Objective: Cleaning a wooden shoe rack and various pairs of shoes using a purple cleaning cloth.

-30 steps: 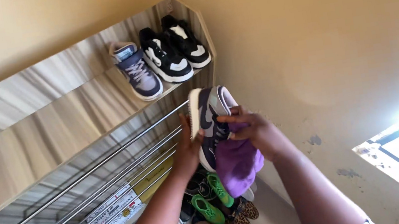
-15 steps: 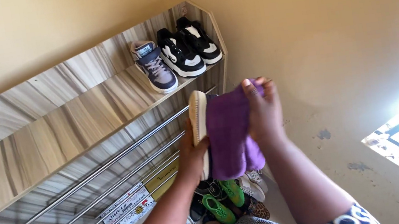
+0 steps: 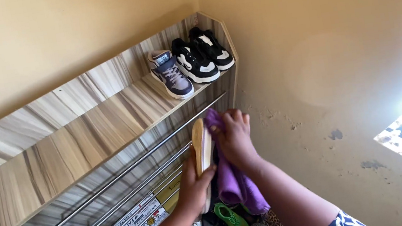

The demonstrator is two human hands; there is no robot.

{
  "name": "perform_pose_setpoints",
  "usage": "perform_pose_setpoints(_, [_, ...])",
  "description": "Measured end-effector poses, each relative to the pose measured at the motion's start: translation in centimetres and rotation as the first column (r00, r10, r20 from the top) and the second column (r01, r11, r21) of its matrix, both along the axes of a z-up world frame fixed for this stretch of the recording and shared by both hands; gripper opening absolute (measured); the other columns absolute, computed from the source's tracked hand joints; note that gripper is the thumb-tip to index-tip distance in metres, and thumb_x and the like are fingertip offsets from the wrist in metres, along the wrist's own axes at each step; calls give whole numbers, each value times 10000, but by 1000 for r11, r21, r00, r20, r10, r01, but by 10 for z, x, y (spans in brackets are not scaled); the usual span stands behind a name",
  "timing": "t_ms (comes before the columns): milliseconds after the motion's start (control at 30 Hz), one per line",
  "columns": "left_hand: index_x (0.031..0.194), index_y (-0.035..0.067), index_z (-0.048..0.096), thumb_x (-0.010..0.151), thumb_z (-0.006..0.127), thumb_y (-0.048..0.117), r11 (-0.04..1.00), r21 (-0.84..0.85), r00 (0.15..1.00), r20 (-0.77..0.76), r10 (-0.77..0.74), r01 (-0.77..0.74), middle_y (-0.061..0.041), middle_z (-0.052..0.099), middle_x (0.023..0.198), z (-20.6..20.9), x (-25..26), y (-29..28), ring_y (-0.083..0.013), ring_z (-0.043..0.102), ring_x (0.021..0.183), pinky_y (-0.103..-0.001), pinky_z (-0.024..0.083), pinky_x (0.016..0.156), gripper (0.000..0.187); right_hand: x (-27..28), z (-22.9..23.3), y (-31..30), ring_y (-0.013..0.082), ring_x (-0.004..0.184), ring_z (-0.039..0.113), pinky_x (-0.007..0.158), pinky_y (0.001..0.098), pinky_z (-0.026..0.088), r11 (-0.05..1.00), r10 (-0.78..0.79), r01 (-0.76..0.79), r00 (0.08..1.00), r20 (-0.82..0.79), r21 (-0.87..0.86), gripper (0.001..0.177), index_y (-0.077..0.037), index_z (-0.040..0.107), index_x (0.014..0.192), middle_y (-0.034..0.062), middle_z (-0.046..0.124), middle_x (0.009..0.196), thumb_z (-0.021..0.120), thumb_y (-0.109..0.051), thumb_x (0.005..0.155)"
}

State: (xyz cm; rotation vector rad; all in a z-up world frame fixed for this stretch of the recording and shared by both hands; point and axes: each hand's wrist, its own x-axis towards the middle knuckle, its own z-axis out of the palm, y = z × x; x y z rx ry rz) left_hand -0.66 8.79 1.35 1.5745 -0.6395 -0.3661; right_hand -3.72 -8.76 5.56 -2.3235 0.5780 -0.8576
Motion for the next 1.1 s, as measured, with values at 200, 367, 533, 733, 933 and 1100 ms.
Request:
perform_pose_setpoints(200, [1590, 152, 267, 862, 643, 335, 968, -194, 941, -267, -208, 159, -75, 448, 1543, 9, 9, 35, -220, 526, 1355, -408, 448, 1094, 839, -19, -32, -58, 347, 1108, 574, 974, 466, 458, 753, 120, -177, 984, 133, 634, 428, -94, 602, 1357, 183, 650, 1207, 678, -251, 966])
perform_pose_setpoints(367, [1356, 29, 600, 961, 623, 458, 850, -526, 547, -701, -457, 35, -146, 713, 1211, -36, 18, 12, -262, 685, 1081, -446, 536, 972, 584, -59, 47, 47, 235, 1256, 566, 1065, 358, 483, 797, 464, -568, 794, 393, 206, 924, -5, 377, 1557, 151, 556, 1412, 810, -199, 764])
perform_pose_setpoints(533, [1334, 50, 604, 952, 599, 402, 829, -510, 587, -752, -300, -230, -107, 700, 1230, -30, 25, -8, -241, 697, 1086, -421, 541, 991, 519, -43, 35, 72, 183, 1265, 561, 1125, 338, 463, 438, 222, -649, 748, 625, 622, 803, -27, 375, 1575, 92, 587, 1421, 742, -101, 864])
perform_pose_setpoints(733, [1390, -12, 516, 994, 592, 352, 711, -655, 811, -546, -211, -256, -168, 657, 1223, -38, 29, -25, -289, 662, 1105, -439, 517, 999, 544, -27, -60, 63, 235, 1347, 510, 1178, 345, 373, 705, 380, -592, 780, 497, 391, 752, 26, 370, 1544, 151, 537, 1485, 667, 20, 854])
perform_pose_setpoints(933, [1511, 86, 411, 991, 571, 344, 782, -564, 944, -316, 94, -267, -124, 609, 1288, -62, 50, -37, -226, 608, 1124, -386, 478, 999, 602, -66, -54, 41, 233, 1202, 628, 1029, 353, 473, 788, 366, -272, 928, -65, 553, 474, -33, 546, 1412, 139, 685, 1306, 585, -25, 940])
perform_pose_setpoints(1100, [1367, 10, 553, 1013, 585, 411, 645, -605, 649, -730, -215, -466, -132, 701, 1192, -73, 47, -48, -273, 689, 1016, -432, 539, 936, 536, -103, 4, -36, 173, 941, 742, 884, 325, 560, 919, 376, -248, 787, -489, 307, 498, -169, 719, 1260, 90, 771, 1089, 666, -2, 794])
